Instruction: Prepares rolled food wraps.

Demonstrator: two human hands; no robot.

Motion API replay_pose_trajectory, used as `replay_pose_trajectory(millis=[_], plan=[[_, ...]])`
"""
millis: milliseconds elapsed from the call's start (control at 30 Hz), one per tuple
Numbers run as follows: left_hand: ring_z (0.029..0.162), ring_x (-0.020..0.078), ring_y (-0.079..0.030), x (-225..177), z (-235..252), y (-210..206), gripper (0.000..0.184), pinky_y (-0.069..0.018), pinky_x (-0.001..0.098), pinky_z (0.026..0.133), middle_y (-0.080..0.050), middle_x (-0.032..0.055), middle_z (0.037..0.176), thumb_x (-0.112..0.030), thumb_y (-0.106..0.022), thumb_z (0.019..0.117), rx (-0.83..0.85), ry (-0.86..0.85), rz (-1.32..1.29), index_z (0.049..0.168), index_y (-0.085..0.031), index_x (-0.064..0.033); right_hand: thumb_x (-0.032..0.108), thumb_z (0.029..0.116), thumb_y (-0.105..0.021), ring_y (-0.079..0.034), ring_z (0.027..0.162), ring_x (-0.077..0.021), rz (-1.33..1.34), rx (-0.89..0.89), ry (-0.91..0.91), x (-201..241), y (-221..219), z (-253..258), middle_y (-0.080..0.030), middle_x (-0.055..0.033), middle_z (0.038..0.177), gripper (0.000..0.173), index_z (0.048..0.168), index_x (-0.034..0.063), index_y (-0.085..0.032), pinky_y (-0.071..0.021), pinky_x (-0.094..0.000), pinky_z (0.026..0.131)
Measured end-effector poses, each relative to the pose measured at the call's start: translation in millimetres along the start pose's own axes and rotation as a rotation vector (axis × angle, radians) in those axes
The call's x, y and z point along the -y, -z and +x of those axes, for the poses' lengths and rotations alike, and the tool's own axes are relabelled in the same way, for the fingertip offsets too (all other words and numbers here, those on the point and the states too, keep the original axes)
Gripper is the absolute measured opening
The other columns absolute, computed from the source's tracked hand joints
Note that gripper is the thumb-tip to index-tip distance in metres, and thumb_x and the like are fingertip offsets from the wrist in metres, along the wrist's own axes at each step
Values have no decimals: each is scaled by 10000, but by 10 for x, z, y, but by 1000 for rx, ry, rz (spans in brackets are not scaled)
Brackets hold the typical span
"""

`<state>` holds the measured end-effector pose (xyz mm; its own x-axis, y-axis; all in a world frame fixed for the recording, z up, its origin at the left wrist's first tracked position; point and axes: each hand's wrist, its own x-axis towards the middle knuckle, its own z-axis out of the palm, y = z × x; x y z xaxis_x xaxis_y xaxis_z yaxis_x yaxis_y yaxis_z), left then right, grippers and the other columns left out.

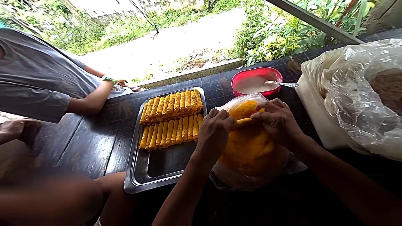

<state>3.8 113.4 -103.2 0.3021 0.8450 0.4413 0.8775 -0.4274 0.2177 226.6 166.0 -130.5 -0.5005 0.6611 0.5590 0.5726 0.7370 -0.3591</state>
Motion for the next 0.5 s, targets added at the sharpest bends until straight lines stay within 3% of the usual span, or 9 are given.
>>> replay_pose_trajectory(millis=[100, 200, 333, 400, 500], plan=[[963, 305, -668, -10, 45, 13, 94, -539, 458, 812, -709, 106, 967, -24, -698, 910, 7, -26, 16, 943, -773, -71, 70, 941, -646, -642, 1063, -330, -34, 20, 38, 42, 34, 38, -718, -108, 1096, 158, 986, 107, -793, -485, -500, 831], [968, 304, -687, -39, 34, 45, 175, -540, 477, 827, -734, 99, 963, 33, -657, 898, 2, -72, -28, 975, -770, -76, 37, 943, -590, -670, 1058, -294, -54, -28, 134, 118, 59, -17, -728, -89, 1065, 191, 1020, 99, -754, -508, -491, 855], [1017, 329, -689, -9, 69, 72, 163, -553, 495, 862, -732, 128, 1029, -153, -690, 952, 125, -46, -54, 1061, -767, -59, 67, 983, -539, -684, 1086, -262, -82, -15, 142, 109, 22, -98, -745, -56, 1116, 268, 1112, 120, -767, -525, -479, 887], [1023, 347, -680, 32, 163, 107, 204, -539, 503, 898, -728, 163, 1047, -140, -713, 940, 196, -2, -152, 1098, -755, -17, 83, 989, -556, -690, 1100, -290, -24, -3, 107, 78, 16, -51, -745, -85, 1141, 263, 1143, 92, -769, -537, -501, 904], [934, 230, -677, 65, 265, 214, 200, -535, 410, 877, -722, 133, 1008, -138, -672, 981, 231, 140, -363, 1116, -737, -5, 56, 940, -637, -692, 1096, -311, 128, -13, 47, 63, 51, 41, -736, -128, 1155, 263, 1182, 48, -741, -541, -497, 954]])
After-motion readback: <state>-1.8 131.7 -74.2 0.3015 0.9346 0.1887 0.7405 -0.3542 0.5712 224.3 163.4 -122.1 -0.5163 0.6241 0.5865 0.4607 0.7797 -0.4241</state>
